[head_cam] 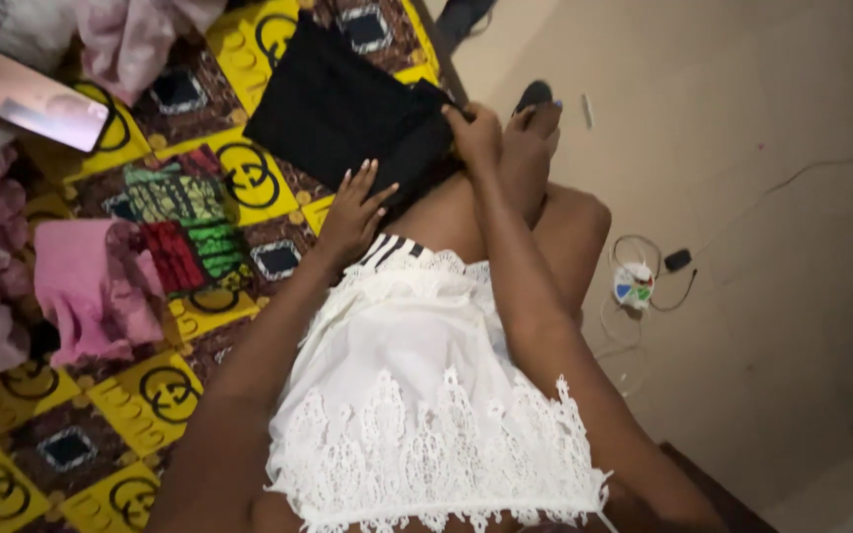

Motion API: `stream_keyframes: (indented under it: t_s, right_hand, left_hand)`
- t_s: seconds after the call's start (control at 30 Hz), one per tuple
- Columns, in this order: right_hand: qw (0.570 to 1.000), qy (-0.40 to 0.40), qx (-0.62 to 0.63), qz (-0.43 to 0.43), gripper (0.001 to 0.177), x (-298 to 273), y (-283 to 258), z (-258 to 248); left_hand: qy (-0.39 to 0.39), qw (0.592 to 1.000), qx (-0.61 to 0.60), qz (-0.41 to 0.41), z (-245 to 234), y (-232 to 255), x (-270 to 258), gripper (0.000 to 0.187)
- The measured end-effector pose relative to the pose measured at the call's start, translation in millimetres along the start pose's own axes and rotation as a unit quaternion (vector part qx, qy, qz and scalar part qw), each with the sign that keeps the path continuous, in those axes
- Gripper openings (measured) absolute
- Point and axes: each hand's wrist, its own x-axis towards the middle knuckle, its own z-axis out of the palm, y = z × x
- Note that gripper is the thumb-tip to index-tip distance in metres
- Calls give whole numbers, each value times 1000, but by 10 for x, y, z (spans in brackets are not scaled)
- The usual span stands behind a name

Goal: Folding various pieces of laundry on a patterned mat on the floor.

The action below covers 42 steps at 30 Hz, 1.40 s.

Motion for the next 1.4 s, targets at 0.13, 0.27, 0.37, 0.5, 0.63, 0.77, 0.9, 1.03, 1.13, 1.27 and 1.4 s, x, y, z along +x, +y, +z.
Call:
stream_keyframes:
  t_s: [0.13, 0.27, 0.37, 0.5, 0.63, 0.77, 0.9, 1.03, 1.13, 1.27, 1.4]
  right_hand:
    - [991, 87, -57, -83, 45, 140, 287, 124]
    - [993, 107, -24, -48, 44, 12, -52, -51]
    - [994, 45, 60, 73, 40, -123, -292, -168]
    - [988, 38, 139, 48, 31, 26, -237, 49]
    - [967, 36, 152, -200, 24, 405, 39, 528]
    - [940, -119, 305, 99, 25, 157, -791, 462]
    - [940, -105, 321, 42, 30, 389, -420, 688]
    - [954, -87, 253, -134, 44, 349, -135, 707]
    - [978, -20, 22, -208, 47, 243, -354, 559]
    - [984, -43, -22, -172, 49, 148, -527, 496]
    - [979, -62, -72, -180, 63, 123, -554, 426]
  left_hand:
    - [2, 999, -42, -14, 6, 17, -16, 45]
    - [5, 996, -86, -12, 167, -14, -92, 47]
    - [13, 987, -156, -32, 231, -17, -139, 46]
    - [38, 985, -165, -41, 229, -74, -190, 46]
    - [79, 941, -306, -120, 198, -29, -287, 44]
    - [164, 863, -405, -254, 775, -614, -593, 40]
    - [251, 655, -621, -350, 609, -665, -486, 26]
    - [247, 611, -640, -395, 476, -647, -385, 26]
    - [236, 668, -547, -446, 253, -525, -223, 35]
    - [229, 773, -458, -373, 99, -379, -109, 43]
    - [209, 837, -403, -305, 247, -494, -181, 47]
